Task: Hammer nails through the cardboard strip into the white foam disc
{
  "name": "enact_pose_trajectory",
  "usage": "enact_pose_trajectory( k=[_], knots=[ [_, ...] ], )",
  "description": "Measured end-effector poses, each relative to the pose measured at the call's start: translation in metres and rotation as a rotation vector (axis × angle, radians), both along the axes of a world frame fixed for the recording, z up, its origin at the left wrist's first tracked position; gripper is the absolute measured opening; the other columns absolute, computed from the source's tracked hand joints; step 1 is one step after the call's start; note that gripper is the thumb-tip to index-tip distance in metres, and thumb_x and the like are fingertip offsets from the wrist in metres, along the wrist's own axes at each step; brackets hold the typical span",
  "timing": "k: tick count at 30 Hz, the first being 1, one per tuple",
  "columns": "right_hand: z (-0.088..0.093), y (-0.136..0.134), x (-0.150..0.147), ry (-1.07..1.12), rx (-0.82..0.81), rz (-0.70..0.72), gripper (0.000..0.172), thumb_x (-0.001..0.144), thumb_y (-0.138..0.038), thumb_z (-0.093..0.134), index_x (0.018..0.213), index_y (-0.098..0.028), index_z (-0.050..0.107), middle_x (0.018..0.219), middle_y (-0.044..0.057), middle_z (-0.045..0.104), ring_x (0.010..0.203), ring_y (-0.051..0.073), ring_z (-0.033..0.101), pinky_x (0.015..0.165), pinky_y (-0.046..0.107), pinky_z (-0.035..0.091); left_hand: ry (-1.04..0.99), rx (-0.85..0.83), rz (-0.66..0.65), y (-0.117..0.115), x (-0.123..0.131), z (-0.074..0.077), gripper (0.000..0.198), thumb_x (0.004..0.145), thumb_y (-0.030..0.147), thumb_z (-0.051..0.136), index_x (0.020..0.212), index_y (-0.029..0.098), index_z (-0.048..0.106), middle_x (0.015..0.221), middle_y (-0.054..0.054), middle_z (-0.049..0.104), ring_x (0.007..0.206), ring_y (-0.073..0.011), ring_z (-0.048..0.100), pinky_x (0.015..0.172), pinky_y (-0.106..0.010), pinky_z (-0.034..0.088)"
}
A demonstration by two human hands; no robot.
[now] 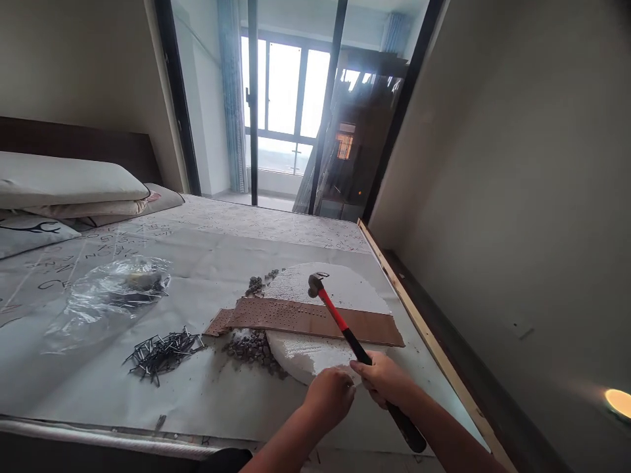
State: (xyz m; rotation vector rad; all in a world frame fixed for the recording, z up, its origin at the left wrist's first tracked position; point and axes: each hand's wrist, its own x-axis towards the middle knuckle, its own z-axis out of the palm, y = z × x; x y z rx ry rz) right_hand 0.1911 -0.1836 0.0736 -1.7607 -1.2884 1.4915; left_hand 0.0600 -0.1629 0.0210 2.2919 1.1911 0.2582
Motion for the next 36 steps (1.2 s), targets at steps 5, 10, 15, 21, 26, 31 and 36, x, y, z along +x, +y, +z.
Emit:
enact_pose_trajectory(
  k=[5,10,15,21,26,31,36],
  knots=[
    [-0.009,-0.001,0.001,0.02,-0.151,0.025,0.025,0.078,-0.039,0.051,0.073,-0.022,0.033,0.039,-0.012,0.028,0.026,0.004,0.023,0.028,0.018,0.021,0.01,0.017,0.036,0.009,-0.009,-0.002,0.03,0.081,0.024,0.037,0.082,0.017,0.066,0.086,-0.008,0.065,0.081,-0.0185,0.06,0.072,-0.027,0.044],
    [0.005,-0.001,0.001,0.003,-0.128,0.019,0.029,0.079,-0.04,0.051,0.071,-0.022,0.031,0.042,-0.012,0.03,0.029,0.004,0.024,0.029,0.018,0.023,0.03,0.268,0.219,0.033,-0.025,0.007,0.033,0.083,0.024,0.037,0.104,0.019,0.061,0.118,-0.009,0.057,0.114,-0.0229,0.047,0.097,-0.038,0.033],
    [0.018,0.003,-0.001,-0.011,-0.075,0.026,0.029,0.079,-0.039,0.053,0.071,-0.022,0.031,0.043,-0.011,0.031,0.031,0.003,0.024,0.031,0.018,0.023,0.199,0.208,0.308,0.051,-0.03,-0.007,0.051,0.083,0.034,0.036,0.129,0.013,0.044,0.142,-0.011,0.032,0.133,-0.0279,0.02,0.107,-0.045,0.016],
    [-0.029,0.007,-0.011,0.006,-0.22,-0.048,0.02,0.081,-0.032,0.045,0.073,-0.023,0.029,0.039,-0.012,0.03,0.027,0.005,0.023,0.029,0.019,0.022,0.217,0.184,0.28,0.051,-0.029,-0.013,0.057,0.079,0.038,0.039,0.13,0.012,0.043,0.142,-0.012,0.031,0.134,-0.0286,0.018,0.108,-0.046,0.015],
    [-0.038,0.009,-0.009,0.043,-0.213,-0.058,0.019,0.081,-0.032,0.045,0.073,-0.023,0.03,0.039,-0.012,0.031,0.027,0.005,0.024,0.028,0.018,0.023,0.203,0.163,0.272,0.051,-0.032,-0.011,0.059,0.076,0.036,0.042,0.129,0.012,0.042,0.142,-0.012,0.031,0.134,-0.0278,0.017,0.108,-0.045,0.016],
    [-0.019,0.011,-0.01,-0.011,-0.111,0.005,0.018,0.08,-0.029,0.046,0.071,-0.022,0.031,0.038,-0.012,0.029,0.025,0.006,0.026,0.027,0.019,0.024,0.206,0.133,0.287,0.051,-0.028,-0.009,0.064,0.075,0.038,0.044,0.133,0.012,0.036,0.143,-0.012,0.03,0.134,-0.0289,0.017,0.107,-0.047,0.017],
    [-0.013,0.013,-0.021,0.021,-0.128,0.002,0.02,0.081,-0.03,0.046,0.07,-0.022,0.03,0.038,-0.012,0.028,0.026,0.005,0.023,0.028,0.018,0.022,0.216,0.111,0.287,0.052,-0.027,-0.007,0.063,0.076,0.039,0.045,0.132,0.011,0.037,0.142,-0.014,0.03,0.134,-0.0298,0.017,0.106,-0.048,0.017]
  ],
)
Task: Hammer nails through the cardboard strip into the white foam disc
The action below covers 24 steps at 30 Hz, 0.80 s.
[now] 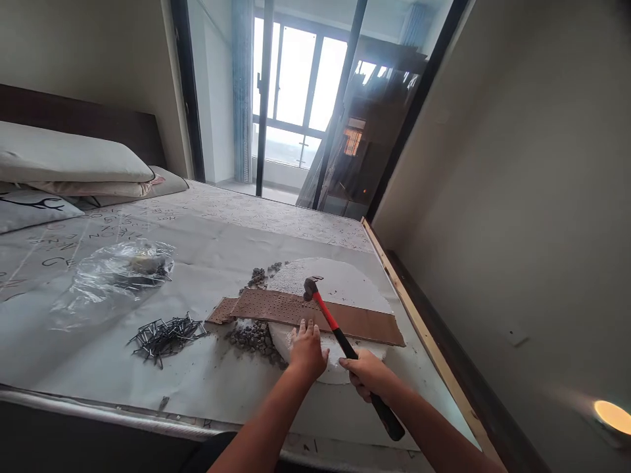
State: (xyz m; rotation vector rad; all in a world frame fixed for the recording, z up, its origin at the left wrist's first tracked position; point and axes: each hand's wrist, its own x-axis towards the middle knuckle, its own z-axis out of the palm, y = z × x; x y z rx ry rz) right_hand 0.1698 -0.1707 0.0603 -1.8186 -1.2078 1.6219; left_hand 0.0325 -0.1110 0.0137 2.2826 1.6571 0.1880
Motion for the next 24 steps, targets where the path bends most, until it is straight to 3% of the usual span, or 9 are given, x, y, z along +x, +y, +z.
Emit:
enact_pose_trajectory(
  k=[3,8,13,19,24],
  knots=[
    [-0.001,0.003,0.0,0.007,-0.05,0.002,0.021,0.081,-0.03,0.046,0.07,-0.022,0.03,0.039,-0.012,0.028,0.027,0.004,0.023,0.029,0.018,0.022,-0.013,-0.01,-0.009,0.001,-0.003,0.001,0.064,0.076,0.041,0.044,0.132,0.01,0.037,0.142,-0.015,0.03,0.133,-0.0296,0.018,0.106,-0.048,0.018],
    [0.001,0.004,0.001,-0.038,0.054,0.009,0.023,0.079,-0.034,0.049,0.072,-0.022,0.03,0.039,-0.012,0.029,0.027,0.005,0.025,0.029,0.019,0.025,-0.006,-0.02,-0.016,0.0,-0.002,0.002,0.064,0.078,0.04,0.042,0.134,0.01,0.034,0.143,-0.014,0.028,0.134,-0.0295,0.015,0.106,-0.049,0.017],
    [0.0,0.001,-0.004,-0.031,-0.026,0.045,0.019,0.078,-0.029,0.047,0.071,-0.022,0.031,0.038,-0.012,0.029,0.026,0.005,0.025,0.028,0.019,0.021,-0.007,-0.011,0.01,0.0,0.0,0.002,0.065,0.076,0.039,0.045,0.132,0.009,0.036,0.143,-0.015,0.03,0.133,-0.0292,0.018,0.106,-0.049,0.017],
    [0.006,-0.017,0.01,-0.001,0.029,-0.025,0.02,0.078,-0.032,0.047,0.072,-0.022,0.031,0.038,-0.013,0.027,0.025,0.005,0.023,0.027,0.019,0.02,-0.022,0.003,-0.009,0.002,-0.003,0.0,0.061,0.077,0.038,0.044,0.132,0.013,0.038,0.142,-0.013,0.032,0.134,-0.0283,0.018,0.106,-0.048,0.018],
    [-0.001,-0.029,0.021,-0.027,-0.051,-0.072,0.022,0.08,-0.031,0.046,0.07,-0.023,0.028,0.037,-0.013,0.027,0.025,0.005,0.022,0.026,0.019,0.021,-0.01,0.02,0.01,0.002,0.0,0.004,0.06,0.077,0.036,0.044,0.131,0.012,0.039,0.14,-0.015,0.035,0.133,-0.029,0.021,0.106,-0.049,0.017]
  ],
)
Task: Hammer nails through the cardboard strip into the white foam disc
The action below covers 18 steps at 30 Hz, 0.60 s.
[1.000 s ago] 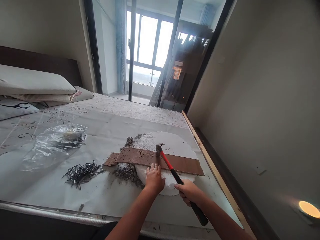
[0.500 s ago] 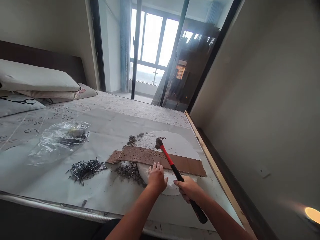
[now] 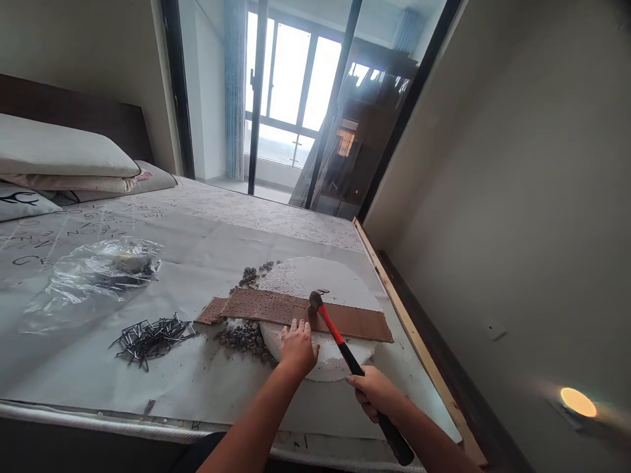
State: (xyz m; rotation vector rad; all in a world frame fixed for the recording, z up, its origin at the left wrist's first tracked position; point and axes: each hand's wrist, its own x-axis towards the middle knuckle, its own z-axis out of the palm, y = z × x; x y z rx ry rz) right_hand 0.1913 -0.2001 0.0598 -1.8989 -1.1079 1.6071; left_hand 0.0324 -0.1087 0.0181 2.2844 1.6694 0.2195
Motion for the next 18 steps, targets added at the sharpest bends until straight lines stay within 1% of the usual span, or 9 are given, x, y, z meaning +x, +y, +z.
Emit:
enact_pose_trajectory(
  k=[6,11,16,18],
  knots=[
    [0.003,-0.006,0.011,-0.003,0.048,-0.069,0.021,0.081,-0.031,0.046,0.07,-0.023,0.029,0.037,-0.013,0.025,0.026,0.005,0.02,0.027,0.018,0.021,0.014,-0.008,-0.002,0.001,0.001,0.003,0.058,0.077,0.035,0.044,0.131,0.015,0.039,0.141,-0.013,0.034,0.133,-0.0272,0.021,0.105,-0.048,0.019],
    [-0.002,-0.009,0.017,0.032,0.003,-0.03,0.023,0.08,-0.03,0.047,0.069,-0.023,0.028,0.039,-0.012,0.027,0.028,0.005,0.021,0.028,0.018,0.02,0.021,0.004,0.004,0.002,0.0,0.002,0.058,0.078,0.035,0.042,0.132,0.013,0.039,0.14,-0.013,0.035,0.132,-0.0271,0.022,0.105,-0.048,0.018],
    [0.001,-0.007,0.016,0.029,0.098,-0.043,0.023,0.08,-0.033,0.048,0.07,-0.022,0.03,0.04,-0.012,0.028,0.027,0.004,0.022,0.028,0.019,0.023,0.02,-0.021,-0.012,0.004,-0.001,0.001,0.059,0.079,0.036,0.041,0.133,0.014,0.037,0.141,-0.013,0.034,0.133,-0.0267,0.021,0.105,-0.048,0.018],
    [0.0,-0.004,0.015,0.035,0.081,-0.029,0.022,0.08,-0.033,0.048,0.071,-0.022,0.031,0.041,-0.012,0.03,0.027,0.005,0.024,0.028,0.019,0.024,0.016,-0.009,-0.007,0.004,-0.001,0.001,0.058,0.078,0.036,0.042,0.132,0.015,0.038,0.14,-0.013,0.035,0.133,-0.0268,0.021,0.105,-0.048,0.018]
  ],
)
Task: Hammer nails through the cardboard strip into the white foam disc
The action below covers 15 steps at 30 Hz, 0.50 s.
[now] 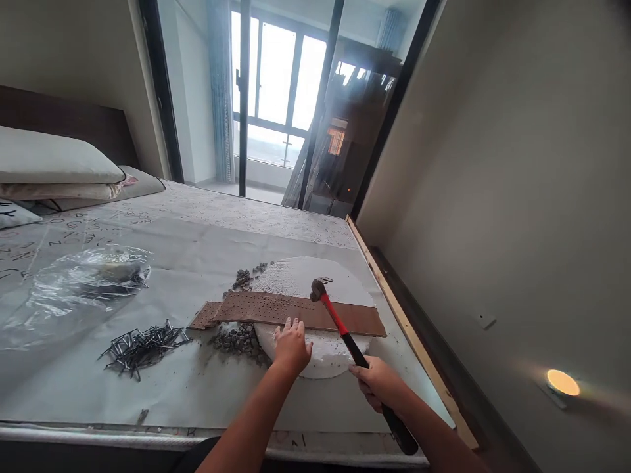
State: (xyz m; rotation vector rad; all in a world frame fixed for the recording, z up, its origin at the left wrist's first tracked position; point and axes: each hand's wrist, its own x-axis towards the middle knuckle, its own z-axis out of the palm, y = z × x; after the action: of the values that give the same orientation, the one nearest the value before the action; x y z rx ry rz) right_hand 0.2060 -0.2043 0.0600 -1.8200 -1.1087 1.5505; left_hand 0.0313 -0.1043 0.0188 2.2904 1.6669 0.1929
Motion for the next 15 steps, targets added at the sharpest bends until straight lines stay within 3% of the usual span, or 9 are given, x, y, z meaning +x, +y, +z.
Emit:
enact_pose_trajectory(
  k=[3,7,15],
  knots=[
    [-0.006,0.005,-0.005,-0.021,-0.065,0.022,0.023,0.079,-0.031,0.049,0.07,-0.022,0.03,0.039,-0.012,0.029,0.027,0.005,0.024,0.027,0.018,0.023,-0.006,0.011,0.004,-0.001,0.001,0.0,0.057,0.078,0.036,0.042,0.131,0.015,0.04,0.139,-0.013,0.037,0.132,-0.0275,0.022,0.105,-0.048,0.019],
    [-0.012,0.012,-0.014,-0.041,-0.033,0.017,0.021,0.081,-0.031,0.047,0.071,-0.022,0.03,0.039,-0.012,0.03,0.026,0.005,0.025,0.027,0.019,0.024,-0.008,0.02,0.008,-0.002,0.001,0.001,0.056,0.077,0.035,0.044,0.13,0.015,0.041,0.139,-0.013,0.038,0.132,-0.0274,0.022,0.105,-0.048,0.018],
    [0.011,0.02,-0.027,-0.08,-0.061,0.058,0.014,0.081,-0.025,0.043,0.072,-0.022,0.032,0.04,-0.011,0.027,0.028,0.006,0.023,0.03,0.02,0.022,-0.041,0.022,0.01,-0.003,0.002,0.001,0.055,0.076,0.033,0.046,0.128,0.013,0.043,0.137,-0.014,0.04,0.131,-0.0277,0.025,0.105,-0.049,0.019]
  ],
)
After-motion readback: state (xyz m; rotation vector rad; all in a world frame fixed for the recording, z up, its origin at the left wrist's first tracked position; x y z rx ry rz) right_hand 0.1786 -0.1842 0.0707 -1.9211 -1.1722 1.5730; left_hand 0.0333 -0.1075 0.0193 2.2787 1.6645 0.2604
